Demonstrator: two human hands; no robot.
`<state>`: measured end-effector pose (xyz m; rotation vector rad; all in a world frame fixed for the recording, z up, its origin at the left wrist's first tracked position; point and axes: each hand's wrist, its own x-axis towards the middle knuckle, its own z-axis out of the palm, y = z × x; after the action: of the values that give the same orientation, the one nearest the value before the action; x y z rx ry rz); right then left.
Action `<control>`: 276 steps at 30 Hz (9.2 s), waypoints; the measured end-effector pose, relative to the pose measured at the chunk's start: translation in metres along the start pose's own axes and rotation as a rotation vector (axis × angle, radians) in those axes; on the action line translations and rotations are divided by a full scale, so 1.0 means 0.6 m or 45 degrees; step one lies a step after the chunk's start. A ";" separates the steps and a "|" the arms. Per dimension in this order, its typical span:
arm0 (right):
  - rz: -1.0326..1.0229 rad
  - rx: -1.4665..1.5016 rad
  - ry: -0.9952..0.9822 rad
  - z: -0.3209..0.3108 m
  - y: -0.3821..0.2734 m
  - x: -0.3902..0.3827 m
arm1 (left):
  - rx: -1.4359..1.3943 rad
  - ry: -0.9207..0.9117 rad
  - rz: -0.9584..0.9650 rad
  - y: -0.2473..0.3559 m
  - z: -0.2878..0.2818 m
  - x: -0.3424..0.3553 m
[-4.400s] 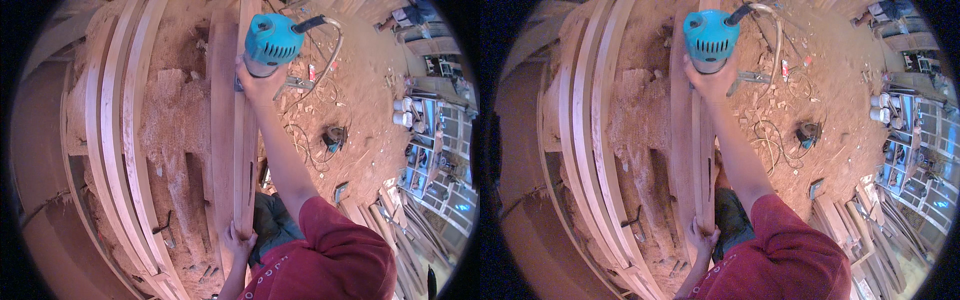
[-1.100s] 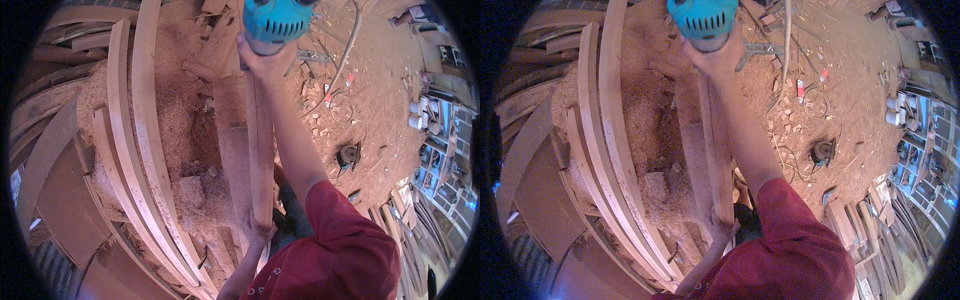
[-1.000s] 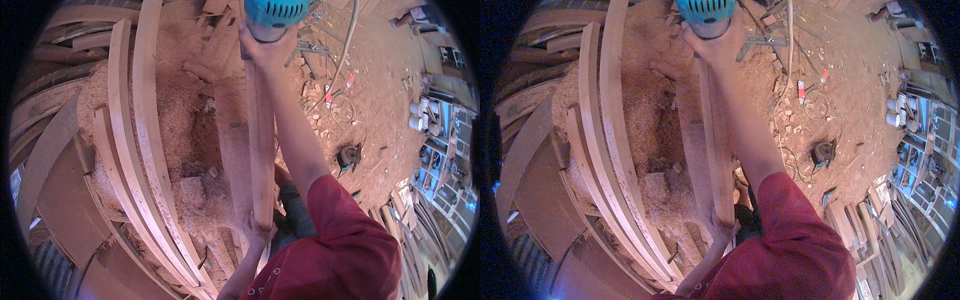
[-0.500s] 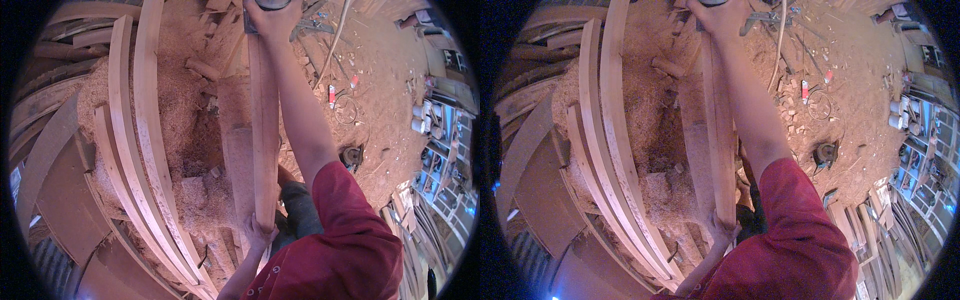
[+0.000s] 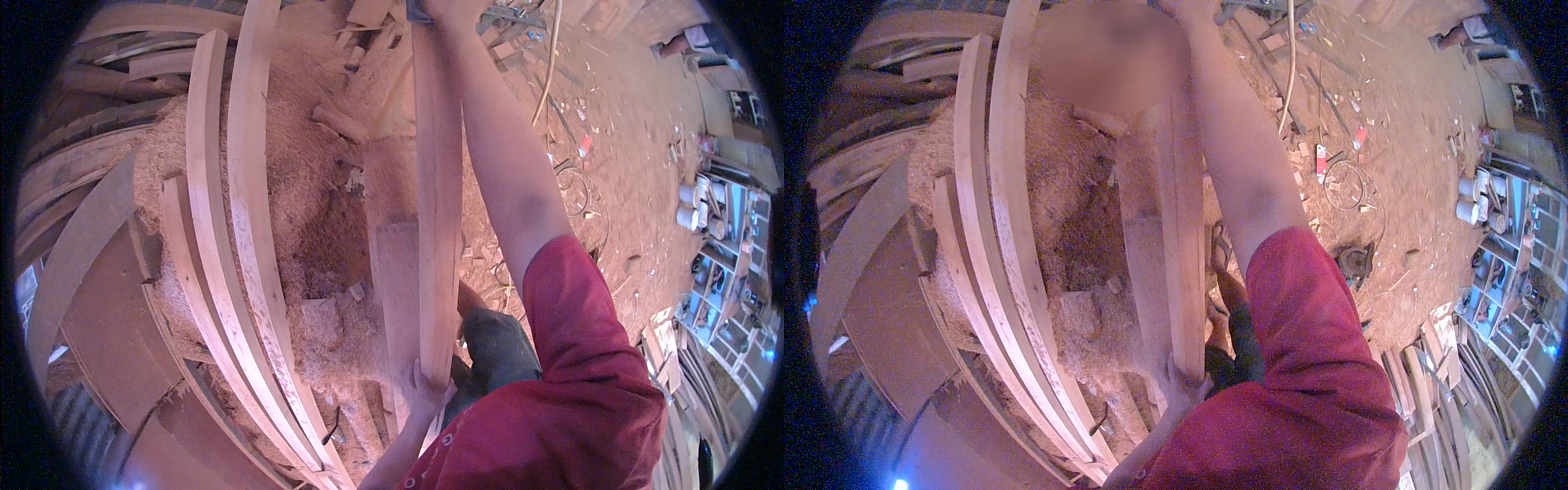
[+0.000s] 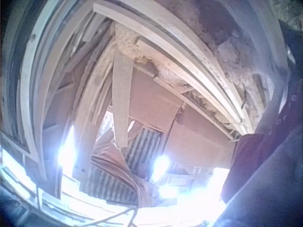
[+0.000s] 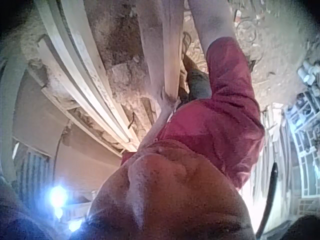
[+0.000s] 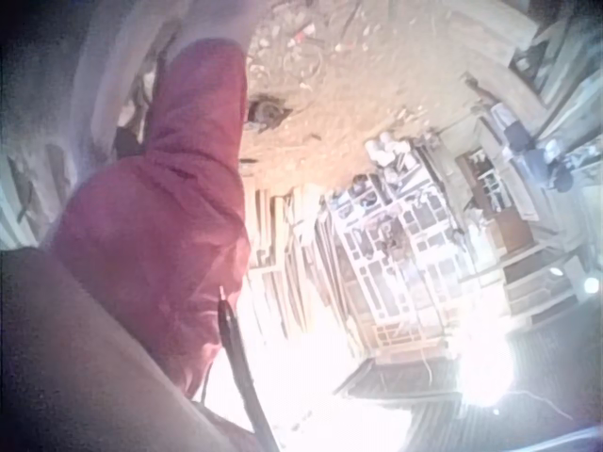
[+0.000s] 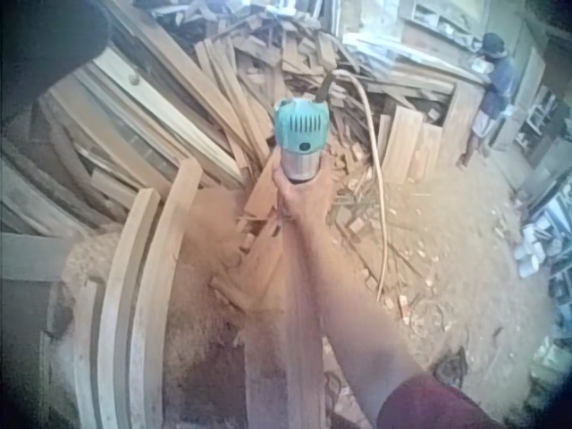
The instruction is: The person measures a wooden plank with a tape measure, uses pliers to adjust a handheld wood router, and then runs the router along the edge of the plank to carve a groove.
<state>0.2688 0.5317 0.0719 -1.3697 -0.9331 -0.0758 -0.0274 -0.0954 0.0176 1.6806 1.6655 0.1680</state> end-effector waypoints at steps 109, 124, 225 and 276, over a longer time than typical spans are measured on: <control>0.562 0.083 -0.649 -0.522 -0.264 -0.581 | -0.946 0.285 0.164 -0.076 0.034 -0.002; 0.401 0.322 -0.512 -0.426 -0.212 -0.511 | -0.854 0.273 0.184 -0.061 0.015 -0.001; 0.010 0.133 -0.250 -0.201 -0.071 -0.233 | -0.224 0.073 0.055 -0.052 0.039 -0.022; -0.018 0.004 -0.064 0.040 0.047 0.054 | -0.328 0.073 -0.085 -0.038 0.034 -0.024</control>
<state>0.2931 0.5741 0.0668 -1.3677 -0.9849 -0.0511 -0.0359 -0.1196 -0.0042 1.4381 1.6616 0.3844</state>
